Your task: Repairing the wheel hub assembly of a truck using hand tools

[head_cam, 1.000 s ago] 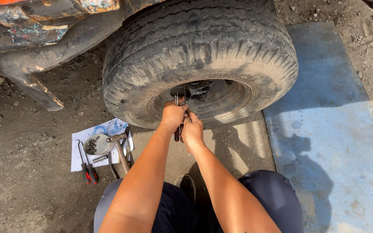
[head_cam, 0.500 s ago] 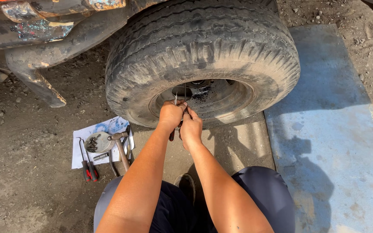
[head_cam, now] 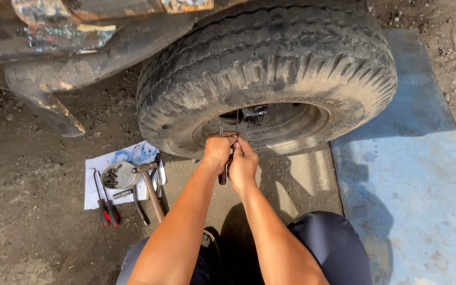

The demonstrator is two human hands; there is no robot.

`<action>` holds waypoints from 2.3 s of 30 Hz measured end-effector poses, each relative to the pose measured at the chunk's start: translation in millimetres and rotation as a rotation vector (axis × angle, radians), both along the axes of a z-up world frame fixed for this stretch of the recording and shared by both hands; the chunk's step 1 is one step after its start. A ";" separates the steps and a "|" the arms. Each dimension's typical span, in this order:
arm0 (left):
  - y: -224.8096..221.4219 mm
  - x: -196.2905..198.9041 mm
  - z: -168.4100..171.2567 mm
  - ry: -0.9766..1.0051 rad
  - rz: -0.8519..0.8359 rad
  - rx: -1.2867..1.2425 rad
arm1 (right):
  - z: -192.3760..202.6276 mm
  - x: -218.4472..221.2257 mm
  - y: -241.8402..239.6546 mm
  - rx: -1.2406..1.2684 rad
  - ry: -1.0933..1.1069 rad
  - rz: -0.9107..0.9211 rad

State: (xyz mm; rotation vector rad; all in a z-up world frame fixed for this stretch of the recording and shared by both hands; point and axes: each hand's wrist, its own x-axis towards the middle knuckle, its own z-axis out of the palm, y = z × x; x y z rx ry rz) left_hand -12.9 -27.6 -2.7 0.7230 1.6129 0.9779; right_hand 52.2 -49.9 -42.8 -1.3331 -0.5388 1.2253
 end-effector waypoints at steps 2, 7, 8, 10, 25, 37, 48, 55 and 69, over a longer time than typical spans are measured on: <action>4.9 -10.4 10.2 0.059 -0.032 0.011 | 5.5 -11.8 -8.3 0.017 -0.012 0.008; -5.4 -25.2 77.7 0.583 -0.303 -0.016 | 29.3 -54.5 -17.0 0.029 0.121 -0.085; -10.0 -31.8 88.8 0.640 -0.370 -0.049 | 27.9 -59.9 -14.8 0.040 0.151 -0.125; -16.5 -39.4 105.5 0.694 -0.442 -0.078 | 19.4 -65.7 -8.6 0.053 0.178 -0.171; -3.9 -38.8 60.5 0.664 -0.573 -0.021 | 43.7 -25.4 -21.3 -0.027 0.199 -0.050; 21.2 14.8 29.4 0.420 -0.271 -0.012 | 47.9 37.8 -16.0 -0.166 0.042 0.229; 24.1 28.3 6.9 0.314 -0.088 0.002 | 29.5 41.6 -13.9 -0.122 0.198 0.210; 32.6 -5.2 -4.2 0.487 -0.172 0.019 | 52.2 -17.8 -28.6 0.046 0.095 0.049; 6.7 -16.7 82.6 1.215 -0.829 -0.018 | -28.3 -63.5 -9.2 0.072 0.192 0.086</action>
